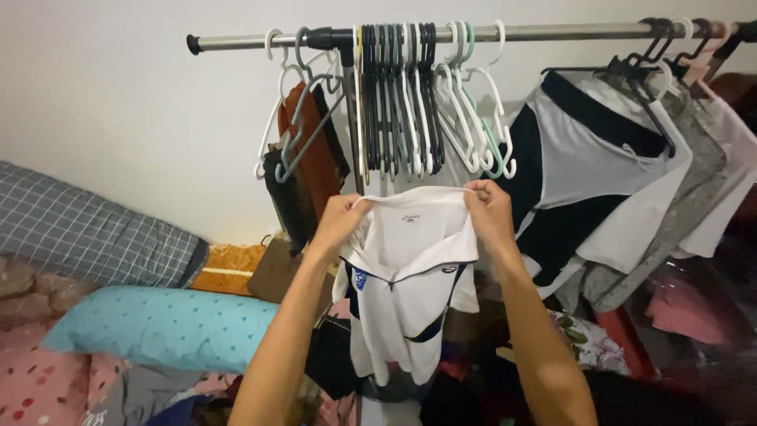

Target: The person takes clothes from a pile on the floor, places them on hangers, and hangs them on a clothing rack. The person handles a white t-shirt, a black and white top, and a white polo shirt.

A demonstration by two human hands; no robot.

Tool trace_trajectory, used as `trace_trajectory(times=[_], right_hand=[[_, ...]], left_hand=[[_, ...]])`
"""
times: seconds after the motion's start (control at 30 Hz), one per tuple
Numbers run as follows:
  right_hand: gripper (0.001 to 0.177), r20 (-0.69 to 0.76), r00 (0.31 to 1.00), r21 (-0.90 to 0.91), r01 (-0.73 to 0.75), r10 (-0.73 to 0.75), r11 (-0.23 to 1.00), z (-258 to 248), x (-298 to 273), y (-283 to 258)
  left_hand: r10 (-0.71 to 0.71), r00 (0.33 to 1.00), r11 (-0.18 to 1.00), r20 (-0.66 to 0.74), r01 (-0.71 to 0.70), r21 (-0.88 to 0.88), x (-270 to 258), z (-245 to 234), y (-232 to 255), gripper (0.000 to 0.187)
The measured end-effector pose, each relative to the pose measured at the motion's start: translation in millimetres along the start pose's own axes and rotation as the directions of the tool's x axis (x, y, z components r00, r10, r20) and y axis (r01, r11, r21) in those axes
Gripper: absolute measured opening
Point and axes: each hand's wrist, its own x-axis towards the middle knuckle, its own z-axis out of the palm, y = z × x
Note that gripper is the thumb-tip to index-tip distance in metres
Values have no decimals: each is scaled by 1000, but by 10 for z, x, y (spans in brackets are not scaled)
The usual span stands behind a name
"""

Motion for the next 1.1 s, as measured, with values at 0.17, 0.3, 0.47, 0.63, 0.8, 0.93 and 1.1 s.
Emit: trace_trajectory(times=[0.17, 0.3, 0.47, 0.63, 0.8, 0.93, 1.1], right_hand=[[34, 158, 982, 19, 106, -108, 994, 136, 126, -176], [33, 159, 946, -93, 300, -283, 949, 282, 277, -275], [38, 155, 932, -182, 352, -327, 918, 425, 609, -327], [45, 161, 947, -256, 311, -277, 915, 593, 961, -318], [45, 144, 979, -387, 190, -145, 902, 746, 1396, 57], [45, 117, 982, -249, 177, -151, 952, 765, 1252, -189], [48, 49, 990, -266, 143, -135, 953, 772, 1229, -271]], left_hand=[[97, 990, 995, 100, -97, -4, -249, 201, 370, 19], [180, 967, 976, 181, -198, 87, 53, 392, 55, 17], [153, 976, 975, 152, -174, 135, 123, 517, 146, 18], [139, 985, 972, 99, -155, 175, 166, 521, 128, 18], [130, 989, 968, 74, -142, 205, 183, 460, 66, 19], [142, 986, 961, 84, -157, 228, 145, 407, 86, 14], [119, 991, 964, 64, -130, 233, 120, 415, 134, 14]])
